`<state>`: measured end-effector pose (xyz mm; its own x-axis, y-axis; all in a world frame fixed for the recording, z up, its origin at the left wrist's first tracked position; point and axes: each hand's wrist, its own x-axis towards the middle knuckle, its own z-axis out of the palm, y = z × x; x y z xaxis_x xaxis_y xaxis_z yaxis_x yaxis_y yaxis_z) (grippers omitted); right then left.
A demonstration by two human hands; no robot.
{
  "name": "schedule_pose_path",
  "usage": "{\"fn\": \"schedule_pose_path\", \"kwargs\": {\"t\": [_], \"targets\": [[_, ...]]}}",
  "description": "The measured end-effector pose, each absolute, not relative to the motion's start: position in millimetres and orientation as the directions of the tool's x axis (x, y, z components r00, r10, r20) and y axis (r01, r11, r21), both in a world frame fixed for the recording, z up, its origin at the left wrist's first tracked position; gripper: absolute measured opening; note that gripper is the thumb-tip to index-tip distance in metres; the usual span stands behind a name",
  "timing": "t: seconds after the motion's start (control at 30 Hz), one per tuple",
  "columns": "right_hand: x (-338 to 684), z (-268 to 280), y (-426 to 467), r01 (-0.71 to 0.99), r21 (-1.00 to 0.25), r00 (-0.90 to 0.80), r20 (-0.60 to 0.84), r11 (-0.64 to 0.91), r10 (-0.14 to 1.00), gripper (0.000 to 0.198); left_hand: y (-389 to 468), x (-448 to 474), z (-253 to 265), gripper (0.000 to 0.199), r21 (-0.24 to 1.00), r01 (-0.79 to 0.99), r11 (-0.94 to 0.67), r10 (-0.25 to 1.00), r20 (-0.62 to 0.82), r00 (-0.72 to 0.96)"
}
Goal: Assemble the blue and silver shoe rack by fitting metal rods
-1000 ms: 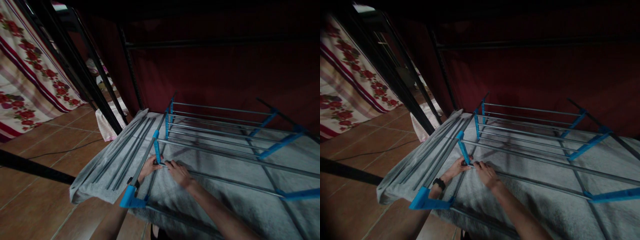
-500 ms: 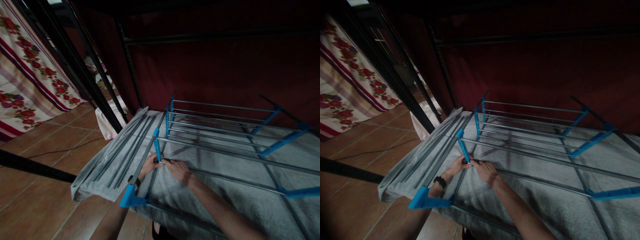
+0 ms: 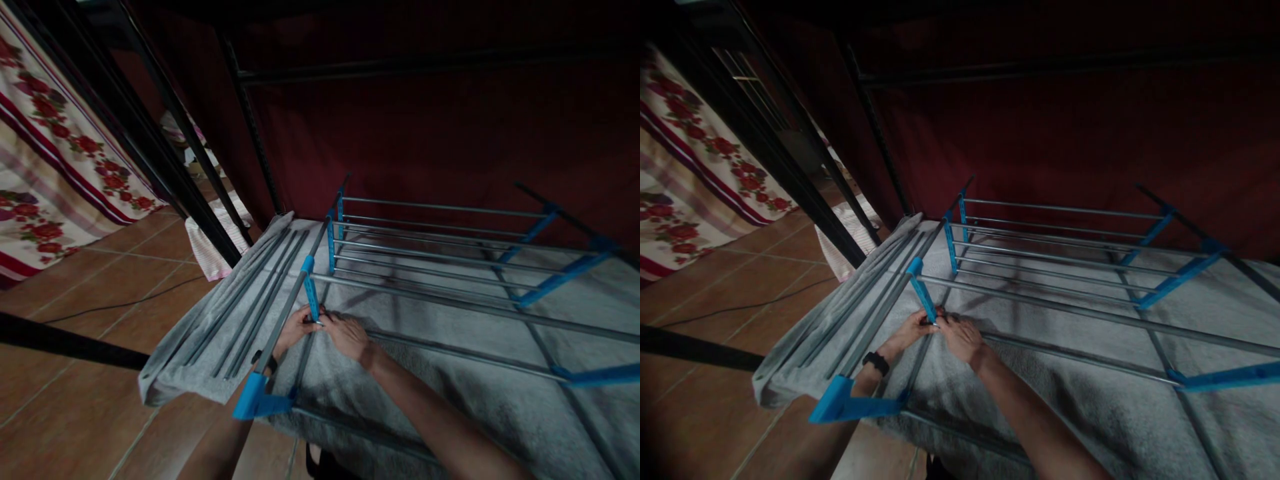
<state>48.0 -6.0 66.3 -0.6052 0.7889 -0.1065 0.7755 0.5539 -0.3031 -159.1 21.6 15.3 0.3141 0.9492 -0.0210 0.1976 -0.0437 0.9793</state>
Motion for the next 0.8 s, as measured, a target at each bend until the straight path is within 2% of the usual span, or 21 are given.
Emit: {"fn": "schedule_pose_path", "kwargs": {"t": [0.33, 0.53, 0.8], "targets": [[50, 72, -5, 0.788, -0.369, -0.571, -0.140, 0.492, 0.809, 0.045, 22, -162, 11, 0.051, 0.985, 0.171, 0.002, 0.953, -0.054, 0.298], [49, 70, -3, 0.785, -0.408, -0.564, -0.156, 0.467, 0.811, 0.043, 21, -162, 14, 0.035, 0.976, 0.211, -0.055, 0.956, -0.010, 0.294], [49, 63, 2, 0.785, -0.429, -0.547, -0.142, 0.447, 0.825, 0.044, 15, -156, 21, 0.032, 0.945, 0.315, -0.092, 0.968, 0.010, 0.253]]}}
